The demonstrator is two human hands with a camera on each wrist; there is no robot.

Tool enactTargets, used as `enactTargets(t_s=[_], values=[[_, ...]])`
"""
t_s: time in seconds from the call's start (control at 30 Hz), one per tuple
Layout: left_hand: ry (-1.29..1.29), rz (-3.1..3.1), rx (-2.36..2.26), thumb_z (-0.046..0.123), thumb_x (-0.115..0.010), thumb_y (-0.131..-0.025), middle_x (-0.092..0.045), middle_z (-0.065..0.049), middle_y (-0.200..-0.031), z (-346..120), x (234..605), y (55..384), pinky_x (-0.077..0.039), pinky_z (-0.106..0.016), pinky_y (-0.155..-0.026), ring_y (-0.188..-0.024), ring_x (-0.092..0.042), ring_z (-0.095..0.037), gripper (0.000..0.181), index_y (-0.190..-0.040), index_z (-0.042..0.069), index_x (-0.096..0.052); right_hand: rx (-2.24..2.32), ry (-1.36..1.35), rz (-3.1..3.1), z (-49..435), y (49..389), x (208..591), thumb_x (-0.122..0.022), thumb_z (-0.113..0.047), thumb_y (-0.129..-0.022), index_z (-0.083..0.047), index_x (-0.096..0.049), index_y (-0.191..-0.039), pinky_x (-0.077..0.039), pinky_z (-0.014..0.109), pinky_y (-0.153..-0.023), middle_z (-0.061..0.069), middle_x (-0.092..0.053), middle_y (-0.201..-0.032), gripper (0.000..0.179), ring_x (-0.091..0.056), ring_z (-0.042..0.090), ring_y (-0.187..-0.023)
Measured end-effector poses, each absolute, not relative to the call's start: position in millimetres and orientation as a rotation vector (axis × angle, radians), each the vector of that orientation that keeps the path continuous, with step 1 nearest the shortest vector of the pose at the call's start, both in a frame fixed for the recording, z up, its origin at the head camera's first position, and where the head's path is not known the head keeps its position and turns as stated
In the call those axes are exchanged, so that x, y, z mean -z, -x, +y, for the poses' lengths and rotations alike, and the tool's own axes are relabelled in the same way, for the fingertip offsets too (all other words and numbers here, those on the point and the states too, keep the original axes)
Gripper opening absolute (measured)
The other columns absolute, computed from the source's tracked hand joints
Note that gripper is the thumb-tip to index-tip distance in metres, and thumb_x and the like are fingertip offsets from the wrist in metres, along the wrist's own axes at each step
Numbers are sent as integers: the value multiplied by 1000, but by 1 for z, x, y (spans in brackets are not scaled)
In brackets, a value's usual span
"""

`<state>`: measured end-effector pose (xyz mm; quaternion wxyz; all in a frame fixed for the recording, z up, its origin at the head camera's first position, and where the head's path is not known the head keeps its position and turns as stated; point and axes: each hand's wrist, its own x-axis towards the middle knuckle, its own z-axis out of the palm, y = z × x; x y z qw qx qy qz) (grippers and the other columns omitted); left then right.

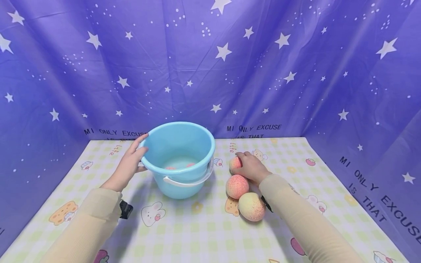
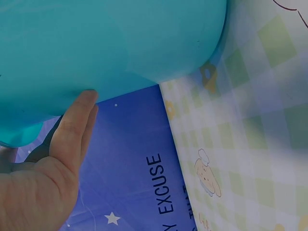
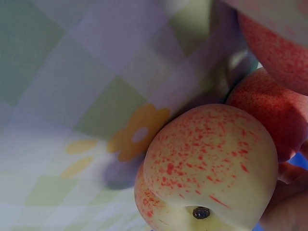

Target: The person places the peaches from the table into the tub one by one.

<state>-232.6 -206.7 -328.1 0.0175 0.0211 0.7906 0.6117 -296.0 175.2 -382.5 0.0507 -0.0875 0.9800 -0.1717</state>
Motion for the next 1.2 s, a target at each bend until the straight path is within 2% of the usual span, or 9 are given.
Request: enactTargets(t_s=[0.33,0.47,0.9,1.2], values=[[-73,2457,-1902,28,-37,-102,-9,-19,-165,-207,330,234,-46,-60,-105,-143,-32,-48,63,-160,30,-13,574,280,2996,178,297,385,-72,-37,-81,-5,-43,-147,-44,58,-109,22,-50,-139,79,-53,41,-125],[-70,2477,-1904,30,-38,-102,-13,-22,-164,-207,330,232,-49,-58,-103,-139,-36,-48,62,-160,29,-17,612,283,3002,178,296,383,-72,-37,-81,-4,-43,-147,-46,57,-107,22,-52,-135,79,-55,41,-121],[-67,2467,-1887,28,-36,-102,-10,-18,-166,-206,328,232,-46,-60,-106,-143,-32,-46,63,-160,29,-13,686,277,2989,179,292,373,-71,-37,-84,-7,-39,-150,-41,58,-112,20,-47,-142,80,-49,42,-130],[-69,2475,-1880,29,-36,-102,-10,-18,-166,-206,329,232,-45,-60,-105,-143,-31,-47,62,-160,28,-13,645,307,3007,178,292,365,-72,-38,-84,-7,-41,-149,-43,58,-110,20,-50,-140,78,-50,42,-127]])
